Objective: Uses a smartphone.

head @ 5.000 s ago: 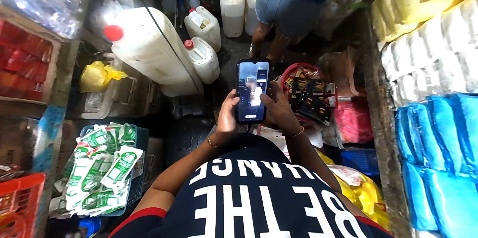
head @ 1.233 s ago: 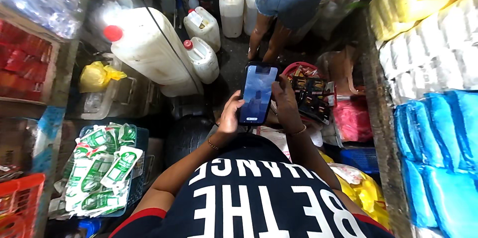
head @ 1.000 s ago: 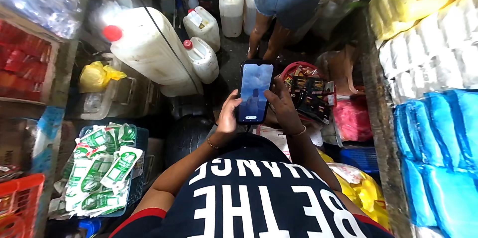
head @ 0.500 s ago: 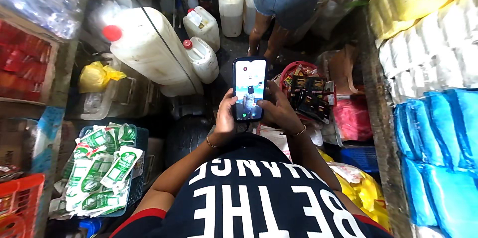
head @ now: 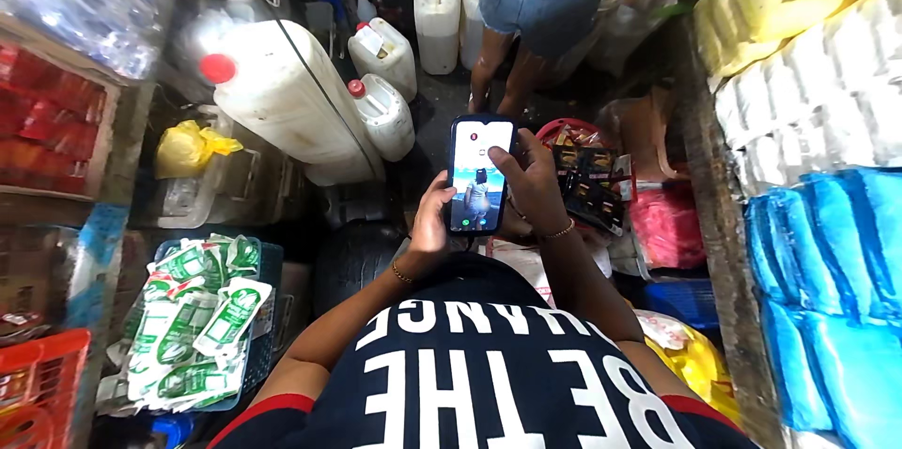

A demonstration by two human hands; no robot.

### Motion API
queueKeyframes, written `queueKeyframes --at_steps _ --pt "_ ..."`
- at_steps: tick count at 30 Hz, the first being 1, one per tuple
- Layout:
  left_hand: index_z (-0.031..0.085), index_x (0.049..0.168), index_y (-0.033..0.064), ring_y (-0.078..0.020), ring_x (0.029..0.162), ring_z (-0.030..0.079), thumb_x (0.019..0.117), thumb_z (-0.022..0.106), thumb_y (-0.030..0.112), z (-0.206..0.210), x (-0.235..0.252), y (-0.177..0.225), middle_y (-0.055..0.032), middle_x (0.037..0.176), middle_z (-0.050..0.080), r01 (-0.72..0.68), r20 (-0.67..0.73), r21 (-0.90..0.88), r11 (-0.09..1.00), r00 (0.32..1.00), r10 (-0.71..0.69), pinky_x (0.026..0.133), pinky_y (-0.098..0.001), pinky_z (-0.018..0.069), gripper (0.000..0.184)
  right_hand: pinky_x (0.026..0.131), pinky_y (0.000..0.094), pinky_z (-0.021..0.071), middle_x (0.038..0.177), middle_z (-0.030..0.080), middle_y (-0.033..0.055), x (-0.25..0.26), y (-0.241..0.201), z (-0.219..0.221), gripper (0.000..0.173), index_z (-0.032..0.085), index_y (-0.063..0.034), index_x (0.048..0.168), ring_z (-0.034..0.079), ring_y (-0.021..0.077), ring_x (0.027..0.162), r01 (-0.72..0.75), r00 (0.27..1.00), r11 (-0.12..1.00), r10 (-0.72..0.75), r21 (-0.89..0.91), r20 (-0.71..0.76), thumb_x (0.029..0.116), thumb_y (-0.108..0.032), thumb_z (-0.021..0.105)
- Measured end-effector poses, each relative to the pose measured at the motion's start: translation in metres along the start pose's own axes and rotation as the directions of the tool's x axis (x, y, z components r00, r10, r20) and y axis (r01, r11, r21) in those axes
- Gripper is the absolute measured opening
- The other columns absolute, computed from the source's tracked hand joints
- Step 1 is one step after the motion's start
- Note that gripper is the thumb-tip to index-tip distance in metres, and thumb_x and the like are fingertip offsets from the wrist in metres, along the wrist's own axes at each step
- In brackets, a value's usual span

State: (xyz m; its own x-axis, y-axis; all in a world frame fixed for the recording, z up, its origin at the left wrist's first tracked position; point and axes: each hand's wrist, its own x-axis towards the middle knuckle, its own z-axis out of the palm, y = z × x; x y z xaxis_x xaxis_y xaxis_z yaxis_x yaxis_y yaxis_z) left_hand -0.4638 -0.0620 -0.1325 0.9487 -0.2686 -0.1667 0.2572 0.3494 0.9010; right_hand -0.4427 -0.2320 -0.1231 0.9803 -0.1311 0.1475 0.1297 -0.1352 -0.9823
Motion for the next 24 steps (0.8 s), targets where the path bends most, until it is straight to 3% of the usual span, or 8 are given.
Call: queueKeyframes --at_steps 3,8,11,15,21,24 --pt "0.059 0.127 0.0172 -0.0041 0.091 0.066 0.0982 0.03 0.019 -0.001 0.001 -0.001 0.0047 0.103 0.068 -0.01 0.006 -0.002 1.0 1.0 0.01 0.082 -0.0268 0.056 0.04 0.072 0.019 0.0557 0.096 0.067 0.0007 -0.006 -0.008 -0.002 0.029 0.059 -0.0072 0.122 0.065 0.0013 0.082 -0.035 0.999 0.999 0.035 -0.017 0.02 0.1032 -0.029 0.056" --pt "0.058 0.131 0.0156 -0.0046 0.096 0.065 0.0986 0.031 0.019 0.001 0.001 0.0 0.0037 0.107 0.068 -0.012 -0.024 -0.01 1.0 1.0 0.012 0.086 -0.0275 0.0554 0.042 0.074 0.02 0.054 0.1 0.065 0.001 -0.012 -0.005 -0.009 0.035 0.055 -0.0077 0.13 0.063 0.0017 0.084 -0.041 0.997 0.999 0.041 -0.001 0.07 0.105 -0.031 0.047" --pt "0.059 0.13 0.0157 -0.0056 0.099 0.066 0.0989 0.032 0.019 0.001 0.001 0.0 0.0031 0.11 0.068 -0.009 -0.049 -0.018 1.0 0.999 0.008 0.087 -0.0289 0.0554 0.041 0.077 0.0233 0.0549 0.109 0.065 0.0038 -0.018 -0.003 -0.012 0.04 0.051 -0.0098 0.138 0.064 0.0048 0.09 -0.073 0.991 0.997 0.072 0.004 0.115 0.1021 -0.028 0.049" --pt "0.06 0.127 0.0168 -0.0055 0.098 0.066 0.0985 0.032 0.021 0.0 0.003 -0.001 0.0034 0.109 0.068 -0.018 -0.02 0.009 1.0 1.0 0.018 0.087 -0.029 0.0553 0.04 0.079 0.0259 0.0562 0.112 0.064 0.0071 -0.021 -0.002 -0.01 0.049 0.046 -0.0071 0.142 0.065 0.0076 0.093 -0.08 0.987 0.997 0.076 0.022 0.139 0.0964 -0.024 0.056" --pt "0.059 0.13 0.0169 -0.0061 0.099 0.066 0.0989 0.032 0.021 0.002 0.003 0.0 0.0028 0.11 0.069 0.002 0.0 -0.007 1.0 1.0 -0.002 0.088 -0.029 0.0555 0.041 0.077 0.0255 0.0585 0.11 0.066 0.0051 -0.02 -0.004 -0.002 0.057 0.043 -0.0087 0.141 0.067 0.0068 0.091 -0.096 0.991 0.995 0.095 0.013 0.096 0.0958 -0.036 0.064" --pt "0.06 0.127 0.0175 -0.006 0.098 0.066 0.0989 0.033 0.022 0.001 0.002 -0.001 0.0031 0.108 0.069 -0.007 0.013 -0.003 1.0 1.0 0.007 0.087 -0.0291 0.0557 0.039 0.078 0.0264 0.0598 0.111 0.067 0.0054 -0.018 -0.005 0.001 0.055 0.044 -0.0089 0.139 0.069 0.008 0.092 -0.095 0.993 0.995 0.093 0.013 0.075 0.0964 -0.035 0.067"
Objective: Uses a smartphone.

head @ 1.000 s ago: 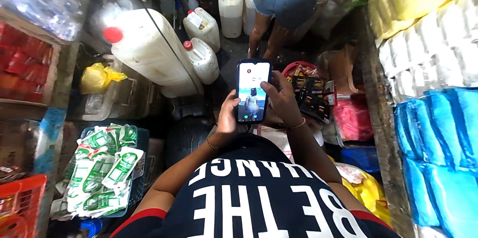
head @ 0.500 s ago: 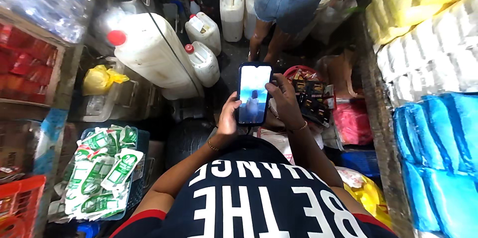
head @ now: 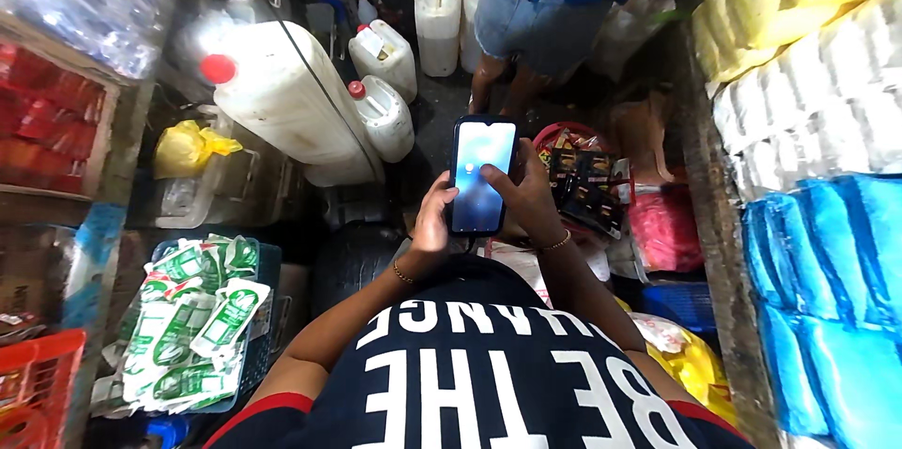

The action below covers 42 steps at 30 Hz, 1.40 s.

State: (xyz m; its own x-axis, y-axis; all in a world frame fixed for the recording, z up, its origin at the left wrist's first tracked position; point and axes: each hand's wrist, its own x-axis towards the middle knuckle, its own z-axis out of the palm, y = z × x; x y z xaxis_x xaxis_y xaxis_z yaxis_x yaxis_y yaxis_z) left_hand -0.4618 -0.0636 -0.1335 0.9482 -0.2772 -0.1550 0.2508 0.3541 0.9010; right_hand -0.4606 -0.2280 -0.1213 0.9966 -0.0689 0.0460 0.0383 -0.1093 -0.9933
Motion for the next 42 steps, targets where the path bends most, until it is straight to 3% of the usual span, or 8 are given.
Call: queueKeyframes --at_steps 5,11,19,29,33,39,42 --pt "0.061 0.125 0.0181 -0.0064 0.097 0.067 0.0995 0.033 0.021 -0.001 0.001 -0.001 0.0032 0.106 0.069 -0.005 -0.004 -0.018 1.0 1.0 0.005 0.086 -0.0291 0.056 0.038 0.077 0.0238 0.0579 0.108 0.065 0.004 0.001 0.002 -0.001 0.051 0.045 -0.0084 0.138 0.067 0.0051 0.09 0.019 1.0 1.0 -0.019 -0.017 0.003 0.0986 -0.035 0.061" --pt "0.058 0.129 0.0166 -0.0065 0.098 0.067 0.0995 0.031 0.021 -0.002 0.001 -0.001 0.0026 0.108 0.069 -0.004 -0.029 -0.011 1.0 1.0 0.004 0.087 -0.0299 0.0561 0.04 0.079 0.0279 0.0581 0.112 0.064 0.0064 -0.001 0.006 -0.004 0.05 0.044 -0.0081 0.141 0.067 0.0083 0.093 -0.012 1.0 1.0 0.012 0.009 0.025 0.0987 -0.033 0.055" --pt "0.057 0.13 0.016 -0.0077 0.096 0.068 0.0994 0.032 0.021 0.0 0.0 0.0 0.0018 0.108 0.07 0.013 -0.068 -0.022 1.0 0.998 -0.015 0.085 -0.0308 0.0576 0.041 0.081 0.0301 0.0575 0.115 0.064 0.0093 -0.005 0.008 -0.006 0.051 0.045 -0.0063 0.143 0.066 0.0105 0.096 -0.075 0.997 0.997 0.075 -0.005 0.036 0.0973 -0.028 0.055" --pt "0.057 0.13 0.0175 -0.007 0.095 0.068 0.0999 0.033 0.022 0.0 -0.001 0.001 0.0028 0.108 0.07 0.02 -0.101 -0.035 0.999 0.995 -0.023 0.084 -0.03 0.0579 0.039 0.08 0.0258 0.0559 0.112 0.063 0.008 -0.006 0.012 -0.006 0.045 0.047 -0.0048 0.139 0.065 0.0074 0.094 -0.047 0.996 0.999 0.048 -0.012 0.074 0.0984 -0.024 0.054" --pt "0.056 0.131 0.0167 -0.0073 0.095 0.068 0.0999 0.032 0.021 0.0 0.0 0.001 0.0026 0.107 0.07 0.016 -0.095 -0.037 0.999 0.995 -0.02 0.084 -0.0302 0.0579 0.04 0.083 0.0294 0.0552 0.117 0.063 0.0104 -0.008 0.012 -0.007 0.049 0.047 -0.0045 0.141 0.064 0.0102 0.099 -0.073 0.995 0.997 0.074 -0.025 0.062 0.0973 -0.026 0.054" --pt "0.057 0.131 0.0151 -0.0074 0.097 0.068 0.0997 0.032 0.02 -0.001 0.0 -0.002 0.0019 0.109 0.069 0.001 -0.094 -0.03 1.0 0.996 -0.004 0.085 -0.0306 0.0576 0.04 0.077 0.0246 0.0573 0.108 0.065 0.0041 -0.007 0.016 -0.006 0.045 0.049 -0.0063 0.138 0.066 0.0051 0.091 -0.055 0.995 0.997 0.051 0.045 0.081 0.0975 -0.024 0.055" --pt "0.057 0.13 0.015 -0.0078 0.098 0.068 0.0998 0.032 0.02 -0.001 0.0 -0.002 0.0015 0.11 0.069 -0.001 -0.104 -0.026 1.0 0.995 -0.001 0.086 -0.0311 0.0575 0.04 0.082 0.0258 0.0563 0.113 0.064 0.0057 -0.008 0.016 -0.006 0.048 0.048 -0.0057 0.14 0.065 0.0061 0.097 -0.064 0.994 0.997 0.061 0.032 0.089 0.0974 -0.026 0.056"
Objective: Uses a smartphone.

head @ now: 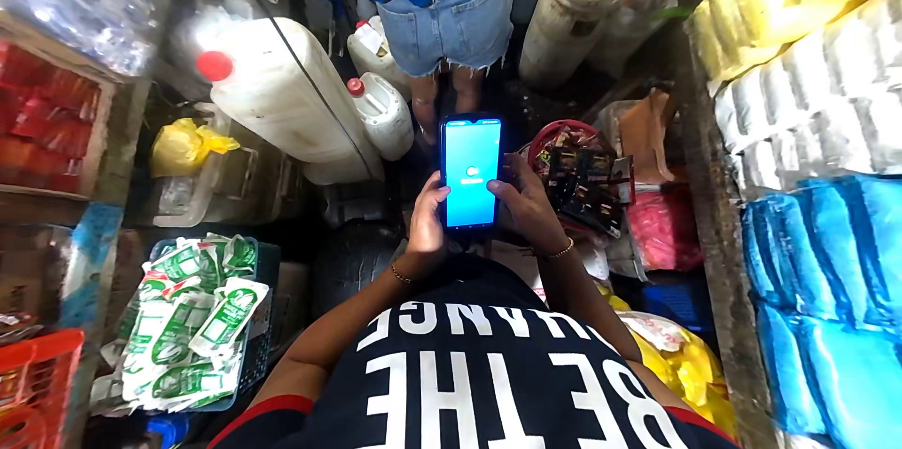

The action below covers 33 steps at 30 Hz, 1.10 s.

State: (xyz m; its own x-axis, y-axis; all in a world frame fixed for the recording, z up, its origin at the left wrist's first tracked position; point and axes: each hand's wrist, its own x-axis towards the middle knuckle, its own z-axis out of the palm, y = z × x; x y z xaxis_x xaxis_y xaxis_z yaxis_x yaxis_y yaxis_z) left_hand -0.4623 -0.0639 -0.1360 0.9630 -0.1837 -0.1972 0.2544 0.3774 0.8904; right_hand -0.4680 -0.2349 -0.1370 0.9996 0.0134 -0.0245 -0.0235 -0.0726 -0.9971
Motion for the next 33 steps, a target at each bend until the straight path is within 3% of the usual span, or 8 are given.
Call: queueKeyframes --at_steps 3,9,16,21,25,28,33 --pt "0.057 0.132 0.014 -0.0086 0.098 0.067 0.0999 0.031 0.02 0.0 0.0 0.0 0.0006 0.112 0.068 -0.002 -0.007 0.005 1.0 1.0 0.002 0.086 -0.0318 0.0571 0.041 0.084 0.0286 0.0552 0.119 0.063 0.0092 0.0 -0.001 0.0 0.052 0.045 -0.0051 0.143 0.064 0.009 0.1 -0.033 0.999 0.999 0.034 -0.035 0.003 0.0978 -0.028 0.055" --pt "0.057 0.13 0.0158 -0.008 0.097 0.068 0.1002 0.031 0.02 -0.001 0.001 0.0 0.0011 0.109 0.069 0.007 0.003 -0.014 1.0 1.0 -0.007 0.085 -0.031 0.0575 0.04 0.082 0.0269 0.0561 0.116 0.064 0.0086 0.001 -0.001 0.001 0.047 0.046 -0.0041 0.142 0.065 0.008 0.097 -0.012 1.0 1.0 0.012 -0.02 0.006 0.0993 -0.023 0.054" --pt "0.057 0.132 0.0134 -0.0097 0.098 0.068 0.0999 0.032 0.02 -0.001 0.004 -0.001 -0.0009 0.109 0.07 0.004 -0.035 -0.018 1.0 0.999 -0.005 0.086 -0.0321 0.0573 0.041 0.083 0.0295 0.0546 0.117 0.063 0.0105 0.004 0.0 0.0 0.047 0.047 -0.0029 0.141 0.064 0.0097 0.098 -0.03 1.0 0.996 0.03 -0.078 0.007 0.1009 -0.026 0.052" --pt "0.053 0.136 0.011 -0.0151 0.1 0.068 0.1004 0.03 0.022 -0.013 0.017 0.004 -0.0061 0.111 0.069 -0.012 -0.069 -0.042 0.999 0.998 0.009 0.088 -0.0376 0.0577 0.044 0.075 0.0246 0.0563 0.106 0.063 0.0072 0.014 0.01 -0.001 0.039 0.053 0.0011 0.133 0.064 0.0072 0.083 0.011 1.0 0.999 -0.009 -0.054 0.026 0.1011 -0.021 0.048" --pt "0.051 0.138 0.0078 -0.0187 0.101 0.069 0.1016 0.029 0.024 -0.025 0.028 0.01 -0.0105 0.112 0.069 -0.027 -0.137 -0.051 0.998 0.99 0.019 0.088 -0.0405 0.0578 0.046 0.074 0.0247 0.0568 0.104 0.067 0.0071 0.021 0.014 -0.002 0.041 0.053 0.0051 0.132 0.065 0.0082 0.084 0.018 0.997 0.999 -0.015 -0.042 0.074 0.1008 -0.021 0.048" --pt "0.041 0.147 0.0027 -0.0218 0.103 0.068 0.1046 0.027 0.023 -0.034 0.035 0.014 -0.0155 0.117 0.067 -0.027 -0.188 -0.086 0.996 0.982 0.01 0.09 -0.0419 0.0577 0.049 0.073 0.0256 0.0567 0.103 0.067 0.0069 0.028 0.015 -0.001 0.041 0.052 0.0063 0.132 0.065 0.0088 0.083 -0.013 0.994 0.999 0.017 -0.036 0.107 0.1006 -0.02 0.049" --pt "0.045 0.143 0.0004 -0.0202 0.099 0.07 0.1059 0.026 0.019 -0.046 0.048 0.03 -0.015 0.112 0.068 -0.051 -0.274 -0.083 0.995 0.961 0.027 0.088 -0.0387 0.0587 0.046 0.075 0.027 0.057 0.102 0.067 0.0079 0.047 0.018 0.004 0.04 0.054 0.0064 0.131 0.065 0.0098 0.084 -0.039 0.985 0.997 0.049 -0.065 0.163 0.0997 -0.018 0.049"
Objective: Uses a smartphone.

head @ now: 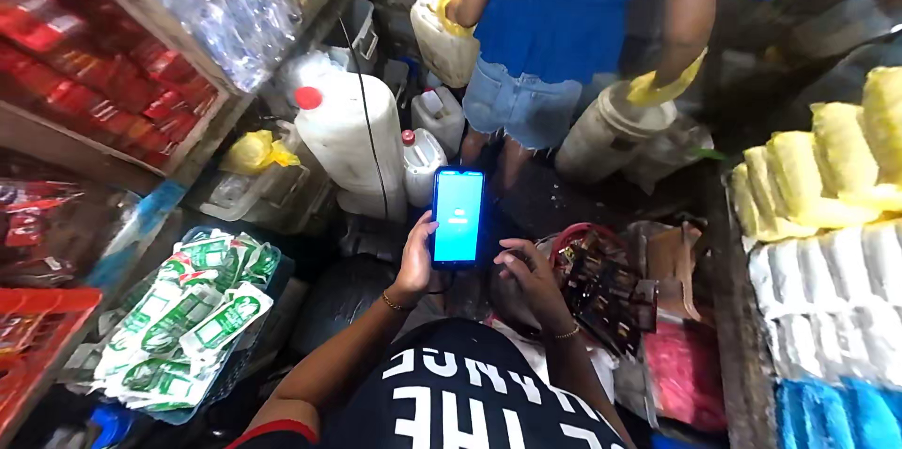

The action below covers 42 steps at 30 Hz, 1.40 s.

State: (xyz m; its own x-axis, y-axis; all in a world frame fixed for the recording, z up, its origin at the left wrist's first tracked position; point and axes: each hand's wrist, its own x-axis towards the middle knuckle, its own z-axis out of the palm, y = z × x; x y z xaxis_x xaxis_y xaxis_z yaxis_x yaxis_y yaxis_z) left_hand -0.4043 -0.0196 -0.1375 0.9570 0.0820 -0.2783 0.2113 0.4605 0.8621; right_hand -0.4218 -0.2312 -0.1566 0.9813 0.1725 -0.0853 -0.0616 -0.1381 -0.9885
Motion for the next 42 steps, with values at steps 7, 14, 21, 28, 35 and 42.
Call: queueKeyframes --at_steps 7,14,21,28,35,42 --pt "0.044 0.143 0.0019 -0.0191 0.098 0.07 0.1073 0.024 0.019 -0.016 0.034 0.02 -0.0138 0.111 0.069 -0.033 -0.118 -0.028 0.999 0.993 0.029 0.086 -0.0374 0.0592 0.044 0.077 0.0289 0.0571 0.106 0.066 0.0097 0.05 0.003 0.01 0.037 0.058 0.0034 0.129 0.066 0.0118 0.088 -0.052 0.992 0.997 0.057 -0.05 0.111 0.0999 -0.018 0.052" --pt "0.043 0.142 -0.0019 -0.0154 0.099 0.068 0.1078 0.026 0.016 -0.031 0.075 0.051 -0.0125 0.113 0.065 -0.082 -0.281 -0.062 0.995 0.958 0.061 0.087 -0.0335 0.0574 0.042 0.081 0.0297 0.056 0.117 0.064 0.015 0.136 -0.003 0.032 0.037 0.059 0.0042 0.128 0.065 0.013 0.093 -0.022 0.944 0.982 0.081 -0.185 0.32 0.1013 -0.019 0.052" --pt "0.048 0.136 0.0005 -0.0139 0.098 0.068 0.1081 0.025 0.016 -0.039 0.096 0.079 -0.0102 0.108 0.067 -0.154 -0.343 -0.096 0.983 0.932 0.113 0.087 -0.0324 0.0573 0.04 0.101 0.039 0.0497 0.129 0.063 0.0206 0.22 -0.037 0.052 0.04 0.058 0.0025 0.133 0.062 0.0241 0.117 0.045 0.904 0.914 0.135 -0.403 0.406 0.1043 -0.024 0.05" --pt "0.05 0.136 0.0023 -0.0137 0.098 0.068 0.1087 0.023 0.016 -0.034 0.1 0.099 -0.0092 0.106 0.068 -0.142 -0.297 -0.126 0.982 0.95 0.1 0.088 -0.032 0.0567 0.041 0.108 0.0521 0.0443 0.134 0.061 0.0227 0.29 -0.056 0.033 0.037 0.061 0.0022 0.131 0.058 0.034 0.126 0.126 0.934 0.832 0.084 -0.54 0.347 0.1048 -0.022 0.054" --pt "0.043 0.143 -0.0001 -0.0154 0.099 0.069 0.1074 0.025 0.016 -0.027 0.103 0.118 -0.0103 0.11 0.069 -0.157 -0.23 -0.12 0.98 0.965 0.127 0.089 -0.0339 0.0582 0.043 0.11 0.0615 0.0395 0.135 0.059 0.027 0.388 -0.064 0.043 0.043 0.061 0.0001 0.134 0.054 0.0422 0.13 0.185 0.897 0.66 0.19 -0.728 0.4 0.1065 -0.032 0.051" --pt "0.042 0.143 -0.0006 -0.0124 0.1 0.07 0.1039 0.03 0.017 -0.015 0.116 0.127 -0.0062 0.112 0.07 -0.169 -0.246 -0.081 0.982 0.958 0.144 0.087 -0.0318 0.0601 0.044 0.107 0.0476 0.0451 0.131 0.061 0.0237 0.446 -0.045 0.097 0.047 0.058 0.0042 0.134 0.059 0.0313 0.121 -0.235 0.794 0.768 0.505 -0.595 0.339 0.104 -0.032 0.057"
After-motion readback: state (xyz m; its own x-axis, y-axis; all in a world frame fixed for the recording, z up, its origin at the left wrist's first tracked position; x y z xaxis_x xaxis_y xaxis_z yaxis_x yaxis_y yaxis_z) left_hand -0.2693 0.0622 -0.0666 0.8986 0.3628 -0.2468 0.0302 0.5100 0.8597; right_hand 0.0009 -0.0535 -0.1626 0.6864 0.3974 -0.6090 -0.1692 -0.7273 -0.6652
